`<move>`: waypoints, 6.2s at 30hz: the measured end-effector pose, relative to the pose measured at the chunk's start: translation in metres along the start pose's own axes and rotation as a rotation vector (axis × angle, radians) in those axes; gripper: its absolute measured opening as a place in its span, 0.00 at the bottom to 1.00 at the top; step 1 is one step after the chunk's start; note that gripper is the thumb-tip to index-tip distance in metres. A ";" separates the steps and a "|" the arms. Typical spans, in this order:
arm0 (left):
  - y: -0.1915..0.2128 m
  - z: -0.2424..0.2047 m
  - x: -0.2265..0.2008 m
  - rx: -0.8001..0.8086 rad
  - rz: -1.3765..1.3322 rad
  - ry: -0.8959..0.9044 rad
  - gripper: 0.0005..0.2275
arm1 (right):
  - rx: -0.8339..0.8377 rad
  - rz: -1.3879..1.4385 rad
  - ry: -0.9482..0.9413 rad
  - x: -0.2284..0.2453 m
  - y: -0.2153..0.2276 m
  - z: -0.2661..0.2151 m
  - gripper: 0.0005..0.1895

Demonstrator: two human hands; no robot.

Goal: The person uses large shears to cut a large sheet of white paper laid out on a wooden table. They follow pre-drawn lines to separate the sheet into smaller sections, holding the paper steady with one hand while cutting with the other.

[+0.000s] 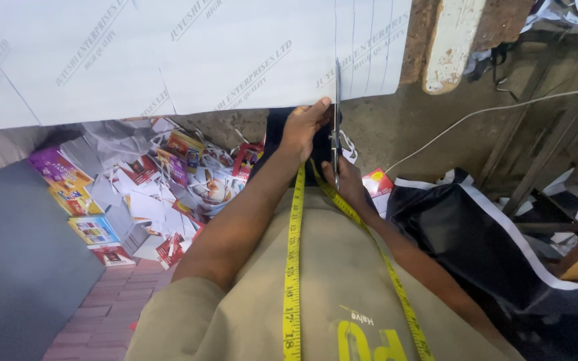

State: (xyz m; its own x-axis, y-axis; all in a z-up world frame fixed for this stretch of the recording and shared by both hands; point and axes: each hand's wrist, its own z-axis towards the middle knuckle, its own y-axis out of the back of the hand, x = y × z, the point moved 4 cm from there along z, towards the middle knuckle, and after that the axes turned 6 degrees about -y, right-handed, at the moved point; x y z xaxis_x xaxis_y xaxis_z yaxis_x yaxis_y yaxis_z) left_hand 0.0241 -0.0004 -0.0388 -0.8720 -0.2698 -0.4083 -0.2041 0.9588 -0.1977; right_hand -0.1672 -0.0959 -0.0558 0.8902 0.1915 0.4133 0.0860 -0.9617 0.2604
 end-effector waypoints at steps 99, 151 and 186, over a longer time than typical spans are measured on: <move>-0.027 0.010 -0.138 0.234 1.548 -1.174 0.29 | -0.070 0.048 0.036 0.277 0.090 0.017 0.28; -0.015 0.042 -0.070 0.547 1.829 -1.740 0.33 | -0.184 0.147 0.156 0.427 0.146 0.152 0.29; -0.020 0.034 -0.088 0.540 1.908 -1.743 0.25 | -0.133 0.271 0.489 0.563 0.202 0.271 0.27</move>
State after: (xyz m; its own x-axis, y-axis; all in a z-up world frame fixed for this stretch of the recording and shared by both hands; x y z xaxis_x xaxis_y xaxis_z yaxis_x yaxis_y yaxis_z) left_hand 0.1202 0.0015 -0.0288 0.9415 0.2526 -0.2230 0.1817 0.1769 0.9673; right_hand 0.4728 -0.2358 -0.0068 0.5599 0.0410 0.8276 -0.2014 -0.9621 0.1838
